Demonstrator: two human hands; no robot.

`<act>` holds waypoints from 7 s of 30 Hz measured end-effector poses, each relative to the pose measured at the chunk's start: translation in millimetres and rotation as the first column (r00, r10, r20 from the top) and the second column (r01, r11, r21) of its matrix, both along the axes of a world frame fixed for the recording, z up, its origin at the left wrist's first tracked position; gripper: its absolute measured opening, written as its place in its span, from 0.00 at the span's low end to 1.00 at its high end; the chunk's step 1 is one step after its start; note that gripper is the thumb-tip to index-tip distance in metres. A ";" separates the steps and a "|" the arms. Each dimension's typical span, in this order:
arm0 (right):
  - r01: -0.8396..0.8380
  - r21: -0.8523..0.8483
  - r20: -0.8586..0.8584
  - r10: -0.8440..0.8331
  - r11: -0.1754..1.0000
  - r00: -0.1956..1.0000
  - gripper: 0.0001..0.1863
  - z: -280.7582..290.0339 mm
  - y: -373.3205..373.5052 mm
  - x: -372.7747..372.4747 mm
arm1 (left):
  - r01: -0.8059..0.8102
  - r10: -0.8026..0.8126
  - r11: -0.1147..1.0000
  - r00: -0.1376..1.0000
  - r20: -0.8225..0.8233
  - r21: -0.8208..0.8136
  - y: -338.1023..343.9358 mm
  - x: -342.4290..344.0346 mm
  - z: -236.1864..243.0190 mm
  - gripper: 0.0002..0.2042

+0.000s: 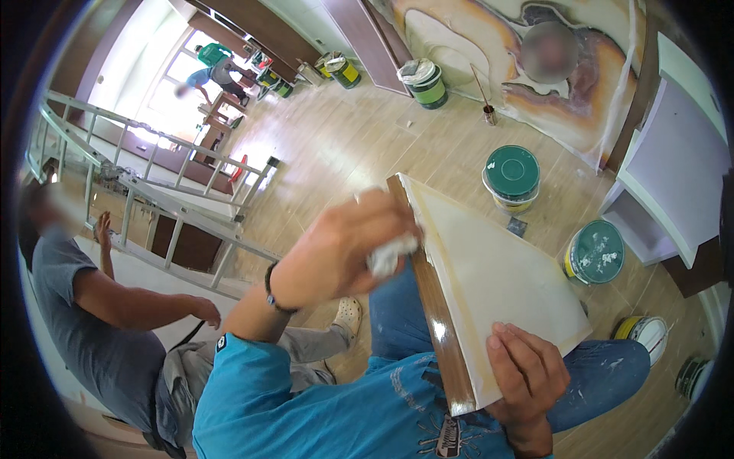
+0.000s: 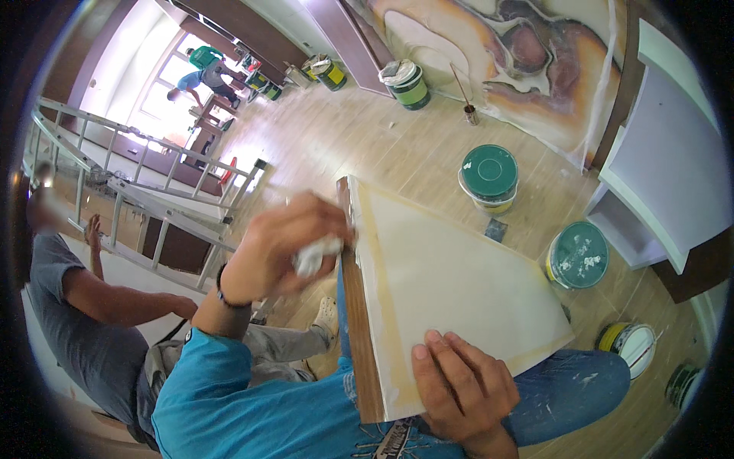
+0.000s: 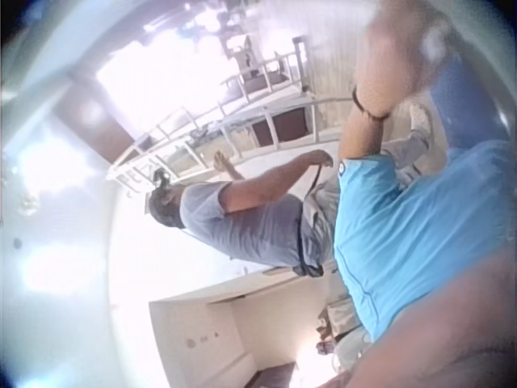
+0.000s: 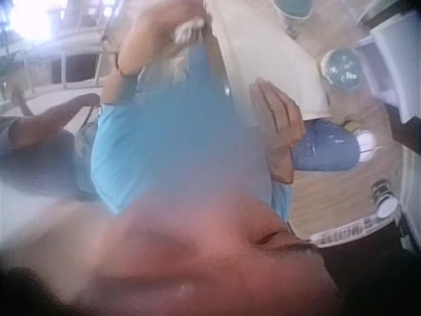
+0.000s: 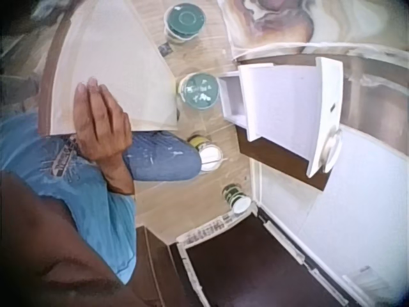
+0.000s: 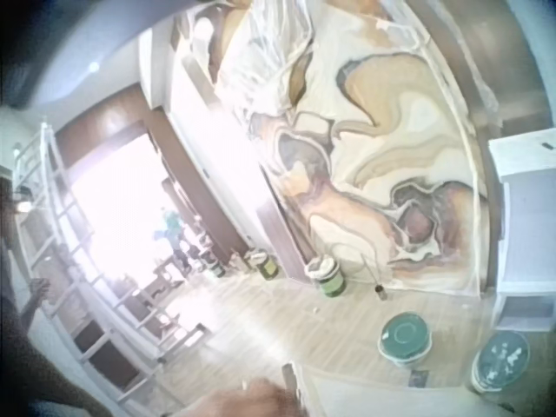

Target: The person sits on the floor and wipes the edges and surfaces of a small wooden board with a white cloth. The person repeatedly rubs the cloth along the edges and face of the board, turning it over to clean different sides.

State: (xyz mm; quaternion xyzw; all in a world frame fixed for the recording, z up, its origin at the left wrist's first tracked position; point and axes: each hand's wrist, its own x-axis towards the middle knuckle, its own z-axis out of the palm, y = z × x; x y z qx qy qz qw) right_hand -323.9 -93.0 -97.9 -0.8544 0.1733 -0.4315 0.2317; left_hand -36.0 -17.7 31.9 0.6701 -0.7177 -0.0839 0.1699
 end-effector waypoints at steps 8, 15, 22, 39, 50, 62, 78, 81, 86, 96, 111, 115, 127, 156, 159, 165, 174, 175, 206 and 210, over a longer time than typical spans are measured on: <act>0.007 0.013 -0.006 -0.007 1.000 1.000 0.14 1.3 0.1 -1.1 | 0.000 0.000 1.000 1.000 -0.009 0.002 1.3 -1.6 -3.1 0.16; -0.007 0.017 0.006 0.007 1.000 1.000 0.14 3.9 0.4 -2.5 | -0.018 0.018 1.000 1.000 -0.018 -0.005 -3.2 8.0 -3.9 0.13; 0.013 0.033 -0.007 -0.013 0.999 1.000 0.14 3.1 1.1 -1.1 | 0.013 -0.013 1.000 1.000 -0.001 0.025 -3.9 7.9 -2.9 0.13; -0.014 0.037 -0.004 0.015 0.999 1.000 0.14 2.5 1.3 -6.8 | -0.006 0.006 0.999 1.000 0.000 0.034 -2.4 7.2 -2.3 0.15; -0.007 0.012 0.005 0.007 1.000 1.000 0.13 0.6 -0.4 -5.7 | 0.112 -0.107 0.992 0.991 -0.081 0.050 1.5 -14.5 10.2 0.14; -0.016 0.020 -0.016 0.016 1.000 1.000 0.14 5.2 -0.4 -4.4 | -0.045 0.043 0.999 0.998 0.055 0.026 -1.8 10.0 -4.4 0.17; -0.020 0.008 0.002 0.020 1.000 1.000 0.14 1.9 0.3 -4.9 | -0.015 0.014 1.000 0.997 0.071 0.010 -1.0 9.0 -3.8 0.18; -0.013 0.015 -0.003 0.013 1.000 1.000 0.14 0.3 -0.2 -3.5 | 0.131 -0.130 0.989 0.991 -0.024 0.063 2.5 -12.8 9.2 0.16; -0.010 0.013 -0.002 0.010 1.000 1.000 0.14 2.6 0.4 -4.9 | -0.045 0.045 0.999 0.998 0.044 0.016 -3.4 15.7 -8.7 0.17; -0.018 0.008 -0.006 0.018 1.000 1.000 0.14 3.1 -1.4 -3.4 | 0.056 -0.056 0.998 0.998 0.010 0.011 0.4 2.2 0.3 0.16; -0.007 0.019 0.003 0.007 1.000 1.000 0.16 -0.1 -1.6 -4.8 | -0.068 0.070 0.994 0.997 0.015 -0.084 -1.0 10.3 -12.7 0.17; 0.000 0.020 0.002 0.000 1.000 1.000 0.15 -2.1 -2.9 -5.7 | -0.119 0.121 0.990 0.993 0.017 -0.075 -7.1 12.1 -15.0 0.15; 0.004 0.012 0.023 -0.005 1.000 1.000 0.13 -4.0 0.1 -2.5 | 0.026 -0.029 0.999 0.998 0.049 0.043 -1.9 12.3 -2.6 0.16; -0.042 0.024 -0.017 0.043 0.999 0.999 0.15 -2.5 0.6 -8.2 | -0.007 0.005 0.999 0.999 0.052 0.037 -2.3 32.1 -8.9 0.16; -0.019 0.026 -0.012 0.019 0.999 1.000 0.15 -5.6 0.7 -6.7 | 0.038 -0.038 0.999 0.999 -0.006 0.027 -3.6 22.2 -7.9 0.15; -0.040 0.043 0.003 0.040 0.998 0.999 0.14 -1.7 -1.2 -7.5 | -0.040 0.038 0.999 0.994 0.100 0.021 -7.0 39.2 -13.9 0.16; -0.014 0.024 0.006 0.014 1.000 1.000 0.13 -4.6 -0.6 -7.2 | 0.000 0.000 1.000 1.000 -0.017 -0.004 -5.6 27.0 -12.4 0.13; -0.012 0.022 0.011 0.012 1.000 1.000 0.13 -5.3 0.5 -8.1 | -0.007 0.007 1.000 1.000 -0.010 -0.004 -5.6 29.0 -12.8 0.13; -0.018 0.061 0.016 0.017 0.998 1.000 0.17 -2.1 -4.1 -10.2 | 0.062 -0.054 0.997 0.981 -0.187 0.037 -6.4 23.5 -2.9 0.10; 0.008 0.043 0.061 -0.011 0.999 0.998 0.16 -2.6 -9.0 -5.8 | -0.247 0.139 0.945 0.895 -0.424 -0.213 8.2 49.0 -20.5 0.10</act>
